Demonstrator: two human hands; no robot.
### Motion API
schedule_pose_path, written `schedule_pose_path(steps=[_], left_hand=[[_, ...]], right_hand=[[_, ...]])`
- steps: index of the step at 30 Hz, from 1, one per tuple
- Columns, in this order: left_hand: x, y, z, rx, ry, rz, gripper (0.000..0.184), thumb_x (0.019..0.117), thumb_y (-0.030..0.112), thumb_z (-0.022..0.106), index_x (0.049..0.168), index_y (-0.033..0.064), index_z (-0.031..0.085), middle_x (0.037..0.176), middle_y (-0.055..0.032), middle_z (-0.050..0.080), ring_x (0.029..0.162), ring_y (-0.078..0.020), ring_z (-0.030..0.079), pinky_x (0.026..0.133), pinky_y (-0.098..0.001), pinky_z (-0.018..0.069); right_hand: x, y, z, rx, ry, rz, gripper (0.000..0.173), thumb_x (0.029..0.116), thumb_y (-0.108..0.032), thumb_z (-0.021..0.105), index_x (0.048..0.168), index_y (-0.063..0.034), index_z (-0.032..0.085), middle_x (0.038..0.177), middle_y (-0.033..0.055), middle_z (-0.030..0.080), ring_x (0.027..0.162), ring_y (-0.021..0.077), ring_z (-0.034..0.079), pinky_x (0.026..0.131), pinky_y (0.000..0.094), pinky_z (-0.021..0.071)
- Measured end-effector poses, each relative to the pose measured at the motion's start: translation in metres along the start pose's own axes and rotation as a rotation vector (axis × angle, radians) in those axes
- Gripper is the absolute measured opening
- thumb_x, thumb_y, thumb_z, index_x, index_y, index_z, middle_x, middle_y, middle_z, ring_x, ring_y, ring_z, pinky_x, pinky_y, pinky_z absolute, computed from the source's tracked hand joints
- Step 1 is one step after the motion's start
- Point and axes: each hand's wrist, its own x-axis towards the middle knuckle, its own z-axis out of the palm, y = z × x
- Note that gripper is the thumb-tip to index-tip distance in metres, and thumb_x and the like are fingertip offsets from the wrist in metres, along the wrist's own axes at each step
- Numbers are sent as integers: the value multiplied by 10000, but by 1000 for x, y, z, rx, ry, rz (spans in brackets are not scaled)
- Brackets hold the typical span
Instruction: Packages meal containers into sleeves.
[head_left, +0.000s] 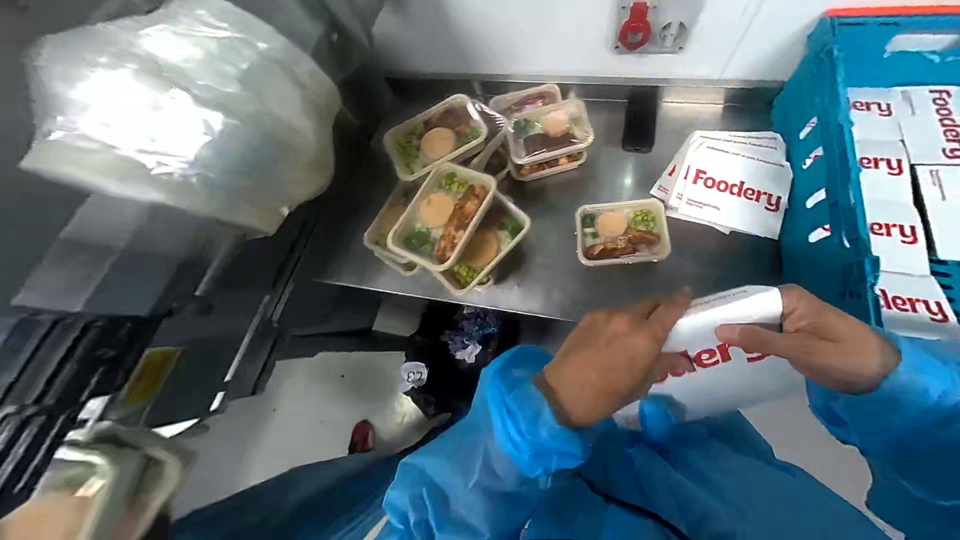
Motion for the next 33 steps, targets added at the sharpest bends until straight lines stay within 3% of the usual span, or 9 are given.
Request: schedule_pose_path(steps=[5, 8, 11, 13, 15, 19, 23, 28, 33], left_hand=[[31, 2, 17, 21, 44, 93, 127, 986, 190, 647, 936, 75, 671, 645, -6, 626, 525, -151, 621, 467, -333, 508], [62, -13, 37, 155, 167, 165, 291, 987, 302, 618, 788, 98, 678, 556, 4, 580, 490, -155, 597, 452, -327, 475], [101, -61, 44, 200, 78, -408, 421, 995, 378, 639, 935, -26, 741, 809, -202, 717, 768, -363, 729, 677, -534, 593], [129, -126, 37, 133, -56, -968, 682, 1023, 563, 518, 1293, -57, 614, 1287, -299, 616, 1214, -459, 605, 971, -621, 518], [141, -183, 42, 11, -216, -1176, 776, 996, 594, 552, 1358, -92, 542, 1397, -333, 528, 1328, -485, 507, 1062, -648, 436], [143, -226, 59, -394, -175, -1023, 494, 958, 286, 737, 1251, -82, 587, 1146, -274, 660, 1060, -371, 661, 962, -546, 524], [130, -208, 62, -850, 214, -557, 374, 987, 57, 608, 1328, -71, 522, 1114, -170, 682, 962, -180, 698, 886, -381, 597], [58, -142, -20, -856, 287, -483, 487, 1038, 198, 505, 1498, 163, 351, 1242, 33, 643, 1019, -65, 673, 873, -296, 606], [-24, -95, -55, -898, 219, -441, 354, 1032, 453, 553, 1348, 296, 578, 1148, 139, 725, 1025, 5, 686, 915, -242, 585]], right_hand=[[-12, 11, -28, -464, 343, -119, 246, 805, -452, 767, 823, -210, 731, 676, -138, 664, 553, -59, 578, 481, 156, 490], [-20, 50, -50, -226, 166, 119, 285, 802, -395, 792, 974, -175, 731, 842, -111, 731, 773, -23, 687, 700, 205, 597], [-15, 100, -49, -132, 331, 287, 353, 842, -427, 717, 1022, -123, 703, 860, -84, 723, 809, -1, 697, 733, 245, 608], [-2, 120, -47, -32, 594, 398, 384, 863, -371, 721, 1056, -44, 666, 867, -29, 703, 790, 26, 691, 725, 275, 608], [16, 137, -53, 76, 731, 489, 378, 909, -285, 719, 1134, 5, 625, 927, 30, 689, 816, 75, 685, 748, 326, 603], [58, 176, -57, 329, 751, 633, 455, 985, -313, 674, 1312, -21, 557, 1125, 95, 661, 989, 151, 652, 879, 408, 554], [61, 179, -62, 599, 783, 610, 408, 1010, -268, 630, 1359, -89, 517, 1118, 28, 673, 972, 100, 673, 844, 347, 588], [9, 137, -42, 807, 595, 309, 339, 884, -310, 722, 1179, -168, 632, 987, -26, 739, 913, 100, 721, 808, 343, 627], [-21, 94, -31, 811, 288, 121, 246, 896, -432, 747, 1096, -290, 749, 1026, -64, 765, 960, 52, 714, 861, 295, 606]])
